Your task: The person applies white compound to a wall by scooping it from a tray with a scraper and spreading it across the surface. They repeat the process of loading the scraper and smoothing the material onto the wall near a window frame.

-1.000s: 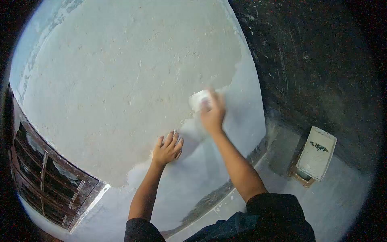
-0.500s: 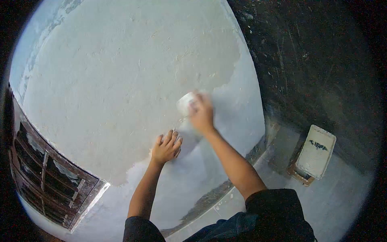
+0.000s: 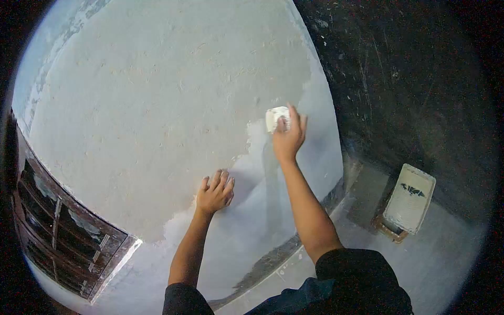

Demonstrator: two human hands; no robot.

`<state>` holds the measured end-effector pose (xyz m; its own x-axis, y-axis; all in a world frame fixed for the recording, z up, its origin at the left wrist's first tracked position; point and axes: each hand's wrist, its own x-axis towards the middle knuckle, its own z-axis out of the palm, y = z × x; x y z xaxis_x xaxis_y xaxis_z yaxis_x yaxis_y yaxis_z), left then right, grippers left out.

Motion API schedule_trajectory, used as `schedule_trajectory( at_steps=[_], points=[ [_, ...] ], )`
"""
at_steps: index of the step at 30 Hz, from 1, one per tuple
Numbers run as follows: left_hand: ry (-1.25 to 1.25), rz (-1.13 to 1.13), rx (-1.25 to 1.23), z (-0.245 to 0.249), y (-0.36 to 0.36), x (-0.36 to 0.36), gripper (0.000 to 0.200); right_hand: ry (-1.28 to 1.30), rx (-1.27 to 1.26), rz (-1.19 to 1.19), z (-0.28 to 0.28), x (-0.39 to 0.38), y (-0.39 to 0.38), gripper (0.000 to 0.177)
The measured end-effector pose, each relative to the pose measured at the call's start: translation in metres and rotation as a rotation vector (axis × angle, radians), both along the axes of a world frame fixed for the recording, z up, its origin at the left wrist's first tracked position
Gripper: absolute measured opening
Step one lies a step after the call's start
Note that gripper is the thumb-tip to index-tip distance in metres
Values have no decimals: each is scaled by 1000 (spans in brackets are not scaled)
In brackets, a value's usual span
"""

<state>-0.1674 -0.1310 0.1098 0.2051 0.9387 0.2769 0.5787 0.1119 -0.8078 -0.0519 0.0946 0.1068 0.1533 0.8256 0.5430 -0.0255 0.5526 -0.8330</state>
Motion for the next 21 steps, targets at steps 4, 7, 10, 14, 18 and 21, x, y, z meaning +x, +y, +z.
schedule_trajectory(
  at_steps=[4,7,10,14,18,21],
  points=[
    [-3,-22,11,2,-4,0,36,6,303,490,16,-12,-53,36],
    [-6,-28,6,3,0,-3,37,-78,253,353,2,-29,-28,36],
    [-4,-42,28,1,2,-1,37,100,16,134,4,-4,10,37],
    [0,-48,25,3,-1,-3,36,74,250,301,16,-16,-29,38],
    [-11,-70,45,-1,3,-4,36,-17,190,240,11,-30,-14,41],
    [22,-70,40,-4,9,-3,37,145,-154,-60,3,-1,37,43]
  ],
)
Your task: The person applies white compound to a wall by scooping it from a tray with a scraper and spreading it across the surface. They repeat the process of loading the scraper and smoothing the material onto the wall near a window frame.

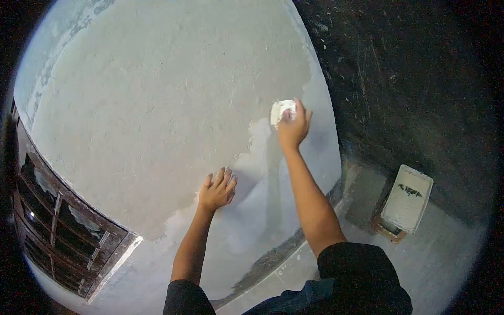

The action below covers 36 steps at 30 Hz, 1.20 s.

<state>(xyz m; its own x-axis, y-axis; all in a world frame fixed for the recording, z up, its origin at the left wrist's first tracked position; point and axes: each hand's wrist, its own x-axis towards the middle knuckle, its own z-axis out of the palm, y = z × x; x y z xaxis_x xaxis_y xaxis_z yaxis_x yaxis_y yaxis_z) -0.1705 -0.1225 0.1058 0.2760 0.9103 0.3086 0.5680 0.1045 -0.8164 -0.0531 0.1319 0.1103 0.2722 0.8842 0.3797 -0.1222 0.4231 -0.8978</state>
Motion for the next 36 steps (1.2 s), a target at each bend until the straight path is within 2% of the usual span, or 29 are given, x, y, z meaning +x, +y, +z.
schedule_trajectory(
  at_steps=[4,7,11,13,16,17,24,25,30,32,34,36],
  points=[
    [-57,3,-18,-7,-9,1,35,-136,111,75,-1,23,-22,44],
    [-114,-10,1,-6,-3,1,35,-72,97,273,-7,37,-31,45],
    [-245,-54,119,-13,8,13,37,10,90,305,-26,57,-31,47],
    [-361,-152,124,-21,23,29,37,123,-9,297,-23,76,-40,43],
    [-518,-256,52,-43,60,67,36,7,-56,282,-58,111,-28,38],
    [-593,-292,19,-50,74,80,36,43,-72,339,-73,121,-18,33],
    [-838,-438,-70,-93,159,168,37,-15,-217,194,-125,209,21,27],
    [-852,-457,-81,-97,163,174,37,52,-219,186,-133,214,23,26],
    [-971,-515,-132,-113,211,220,39,-68,-233,113,-139,269,45,24],
    [-977,-581,-233,-123,241,255,39,40,-345,106,-152,304,66,24],
    [-978,-640,-328,-133,265,285,40,-16,-357,66,-155,332,80,24],
    [-969,-643,-351,-140,281,308,40,-113,-249,11,-167,352,96,24]
  ],
)
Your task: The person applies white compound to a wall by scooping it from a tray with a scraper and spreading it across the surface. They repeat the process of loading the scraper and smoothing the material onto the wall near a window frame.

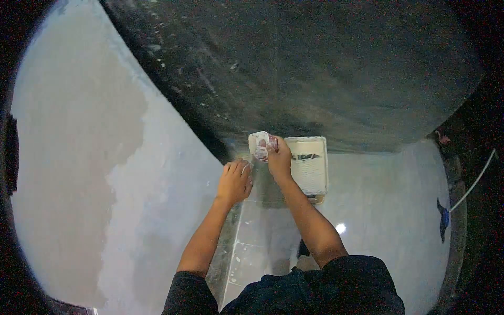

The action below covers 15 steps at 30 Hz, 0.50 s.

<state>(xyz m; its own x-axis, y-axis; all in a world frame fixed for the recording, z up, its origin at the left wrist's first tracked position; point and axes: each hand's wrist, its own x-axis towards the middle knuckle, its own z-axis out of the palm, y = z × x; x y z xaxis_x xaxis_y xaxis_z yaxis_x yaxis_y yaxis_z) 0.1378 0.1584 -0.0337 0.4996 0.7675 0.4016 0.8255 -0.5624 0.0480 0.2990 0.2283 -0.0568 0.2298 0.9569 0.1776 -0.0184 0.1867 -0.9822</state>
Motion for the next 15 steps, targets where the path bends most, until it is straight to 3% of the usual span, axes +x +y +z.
schedule_trajectory(
  at_steps=[4,6,8,10,15],
  points=[
    [-5,-48,-44,-18,38,53,43,-62,-133,-63,-22,57,23,26],
    [-11,-58,-45,-31,64,83,43,-51,-8,-102,-35,91,38,29],
    [-6,-36,-44,-41,77,97,43,-188,-20,-149,-16,109,47,29],
    [-47,-21,-89,-48,81,104,42,-154,-88,-156,-23,121,52,31],
    [-36,17,-225,-99,98,108,43,-162,-127,-196,-87,146,74,29]
  ],
)
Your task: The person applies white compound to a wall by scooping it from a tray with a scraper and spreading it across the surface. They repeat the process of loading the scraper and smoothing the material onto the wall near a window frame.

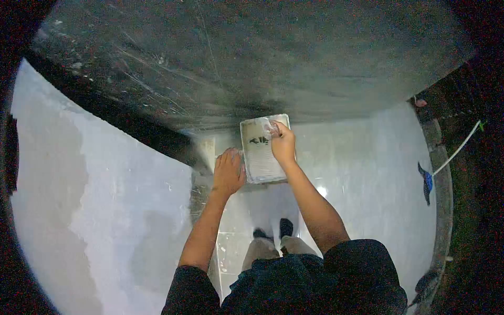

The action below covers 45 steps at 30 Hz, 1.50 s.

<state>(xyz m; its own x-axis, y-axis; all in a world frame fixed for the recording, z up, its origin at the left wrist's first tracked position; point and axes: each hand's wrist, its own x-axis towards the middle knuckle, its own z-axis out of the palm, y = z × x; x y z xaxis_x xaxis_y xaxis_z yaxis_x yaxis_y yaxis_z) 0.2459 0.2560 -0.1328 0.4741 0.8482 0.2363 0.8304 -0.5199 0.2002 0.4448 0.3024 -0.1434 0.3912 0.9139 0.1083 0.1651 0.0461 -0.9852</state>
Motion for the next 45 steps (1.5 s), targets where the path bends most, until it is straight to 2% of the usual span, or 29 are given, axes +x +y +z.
schedule_trajectory(
  at_steps=[3,5,9,12,14,17,21,23,30,31,32,33,35,36,38,39,41,42,44,45],
  points=[
    [-7,-6,-142,-32,15,-5,44,-77,-110,-56,-35,6,9,27],
    [42,1,-220,-46,19,-9,47,-170,-53,-10,-49,9,8,25],
    [-12,66,-340,-72,13,-12,49,-251,-92,-27,-58,7,-5,26],
    [5,96,-454,-127,22,-11,51,-363,-182,-39,-100,8,2,28],
    [-20,145,-506,-159,34,-10,55,-450,-336,-28,-131,8,18,30],
    [-48,207,-589,-190,28,-10,55,-491,-253,43,-169,8,20,31],
    [-90,328,-633,-213,13,-1,57,-507,-311,132,-181,9,25,30],
    [-286,504,-732,-235,11,4,59,-521,-283,172,-193,11,38,30],
    [-501,828,-811,-289,11,32,62,-599,-184,413,-253,5,99,33],
    [-521,895,-712,-303,6,36,64,-649,-145,482,-255,2,107,35],
    [-538,960,-611,-317,0,39,67,-686,-249,555,-258,-1,113,40],
    [-535,972,-616,-324,-3,40,67,-683,-254,567,-263,-6,117,40],
    [-930,1129,-762,-345,-6,40,76,-769,-48,638,-280,-15,126,45],
    [-922,1156,-765,-362,-16,39,76,-756,-55,661,-299,-19,128,45],
    [-1168,1143,-851,-396,-24,38,83,-922,9,724,-334,-24,137,49],
    [-1167,1149,-852,-397,-20,39,83,-919,7,729,-341,-26,138,49],
    [-1450,1511,-1047,-394,-12,42,85,-939,-26,739,-350,-29,138,51],
    [-1449,1518,-1047,-380,-6,42,85,-936,-28,744,-348,-31,137,51],
    [-1597,1526,-1213,-348,4,43,85,-949,22,737,-337,-33,135,52],
    [-1597,1533,-1212,-354,-1,44,85,-947,20,742,-335,-32,135,52]
  ],
)
